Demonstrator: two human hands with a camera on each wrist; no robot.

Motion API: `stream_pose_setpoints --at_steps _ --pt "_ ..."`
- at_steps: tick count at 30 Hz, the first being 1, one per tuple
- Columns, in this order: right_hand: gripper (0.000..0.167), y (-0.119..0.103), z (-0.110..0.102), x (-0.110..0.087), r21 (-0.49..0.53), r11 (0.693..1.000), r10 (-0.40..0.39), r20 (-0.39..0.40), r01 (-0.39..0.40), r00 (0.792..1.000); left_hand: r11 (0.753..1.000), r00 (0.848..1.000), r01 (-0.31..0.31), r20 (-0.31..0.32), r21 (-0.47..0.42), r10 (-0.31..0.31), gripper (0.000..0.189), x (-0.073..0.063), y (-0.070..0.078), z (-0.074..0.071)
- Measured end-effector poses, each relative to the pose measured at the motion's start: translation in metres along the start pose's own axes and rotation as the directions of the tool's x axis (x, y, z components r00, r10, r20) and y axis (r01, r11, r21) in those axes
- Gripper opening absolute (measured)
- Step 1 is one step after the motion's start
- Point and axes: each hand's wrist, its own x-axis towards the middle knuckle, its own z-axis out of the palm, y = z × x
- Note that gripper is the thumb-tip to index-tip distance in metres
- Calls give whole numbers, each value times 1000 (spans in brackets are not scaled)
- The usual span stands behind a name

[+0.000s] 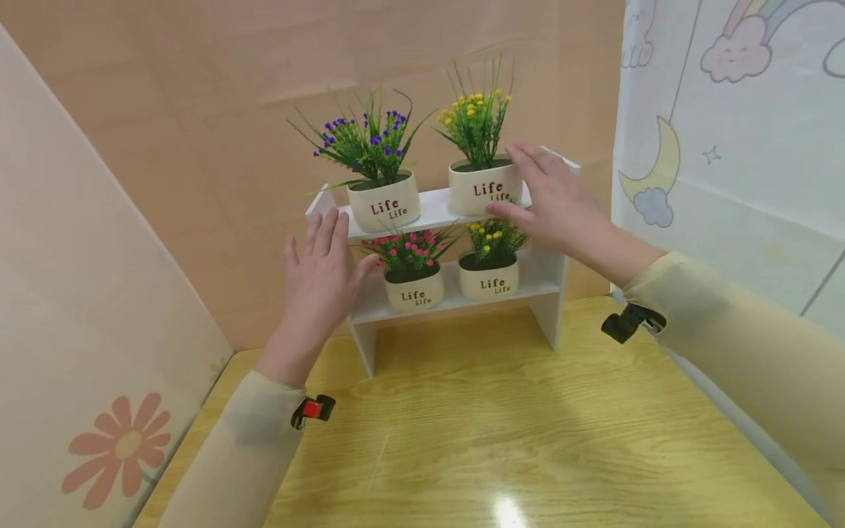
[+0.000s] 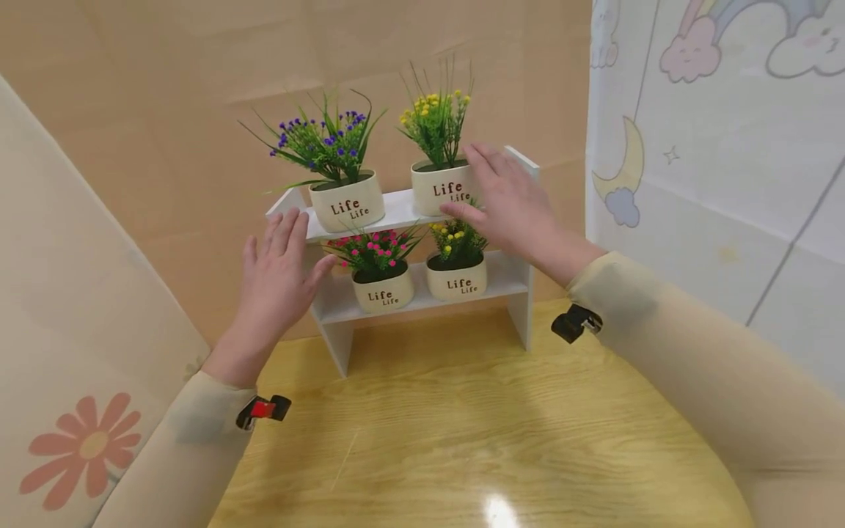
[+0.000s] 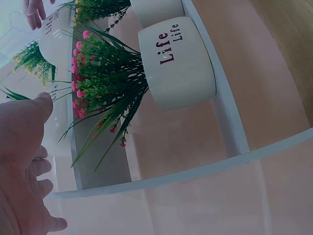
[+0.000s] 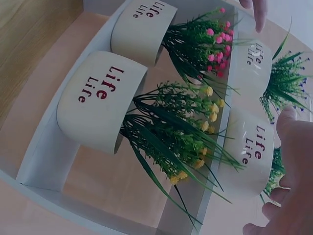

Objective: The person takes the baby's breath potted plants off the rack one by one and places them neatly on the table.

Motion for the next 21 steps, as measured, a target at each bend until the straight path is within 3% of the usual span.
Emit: stream_pose_setpoints --at_steps 7,21 --pt "106 7 -6 17 100 989 96 93 -105 991 999 999 21 38 -26 -20 90 9 1 2" --pt "116 11 -4 42 210 963 134 173 -170 976 997 995 64 78 -48 -60 90 20 -1 9"
